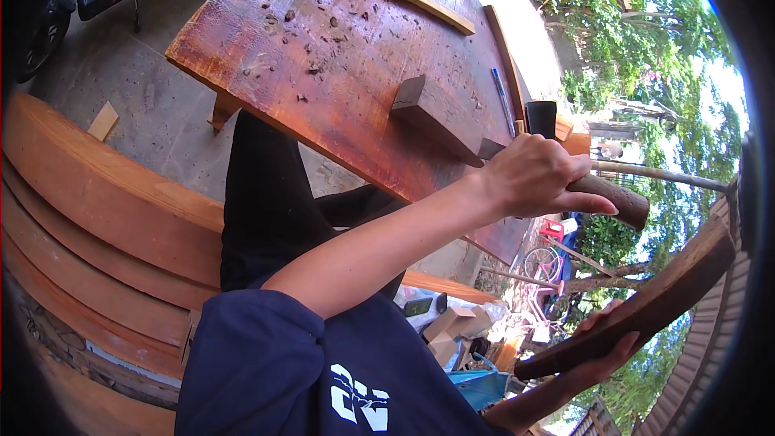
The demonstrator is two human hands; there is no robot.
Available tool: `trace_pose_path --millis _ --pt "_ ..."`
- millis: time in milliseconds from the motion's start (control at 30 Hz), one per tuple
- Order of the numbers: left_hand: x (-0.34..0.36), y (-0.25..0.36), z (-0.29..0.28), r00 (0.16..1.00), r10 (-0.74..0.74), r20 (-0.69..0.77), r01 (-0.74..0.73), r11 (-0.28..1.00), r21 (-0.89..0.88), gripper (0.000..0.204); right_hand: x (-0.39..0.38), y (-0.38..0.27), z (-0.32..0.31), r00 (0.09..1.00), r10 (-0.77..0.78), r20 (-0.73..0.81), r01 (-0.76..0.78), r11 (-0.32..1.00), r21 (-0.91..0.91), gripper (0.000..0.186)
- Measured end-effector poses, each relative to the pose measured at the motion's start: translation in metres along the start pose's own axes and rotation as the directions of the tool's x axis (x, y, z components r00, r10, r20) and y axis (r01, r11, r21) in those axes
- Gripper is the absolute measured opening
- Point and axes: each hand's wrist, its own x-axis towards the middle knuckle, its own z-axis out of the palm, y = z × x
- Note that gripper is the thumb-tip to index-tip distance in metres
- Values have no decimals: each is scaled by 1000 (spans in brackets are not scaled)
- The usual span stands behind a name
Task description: Manually carving and shaping a block of wood using a large chisel and a wooden mallet.
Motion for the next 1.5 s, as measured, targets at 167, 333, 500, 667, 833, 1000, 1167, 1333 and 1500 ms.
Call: trace_pose_path --millis 167,333,500,667,833,1000,1167,1333,1500 --pt "3 -9 -9 999 -38 -16 38 999 -21 74 7 8 10 995 88 40 -68 934 -351 66" --pt "9 -3 -14 993 -113 -15 111 989 -94 77 13 6 -1 993 103 -55 -111 980 -165 75" --pt "14 -1 -9 986 -166 6 166 983 -77 83 30 -7 -2 998 67 -22 -66 998 12 73" --pt "15 -7 -16 981 -194 -16 191 976 -108 85 35 -9 24 998 43 52 -24 944 -329 55" --pt "15 -3 -14 975 -220 26 221 971 -94 87 41 4 22 991 126 35 -109 948 -299 62" --pt "22 -4 -13 968 -241 68 246 966 -81 88 63 5 -20 972 190 135 -195 980 26 49" --pt "26 -11 -19 947 -318 39 320 946 -48 92 66 29 23 977 197 84 -180 968 -174 49" --pt "59 -37 -21 871 -491 25 484 847 -220 83 53 76 22 974 199 105 -200 980 -5 47" --pt "64 -32 -36 743 -657 130 662 693 -285 74 20 113 51 935 330 127 -343 935 93 44"
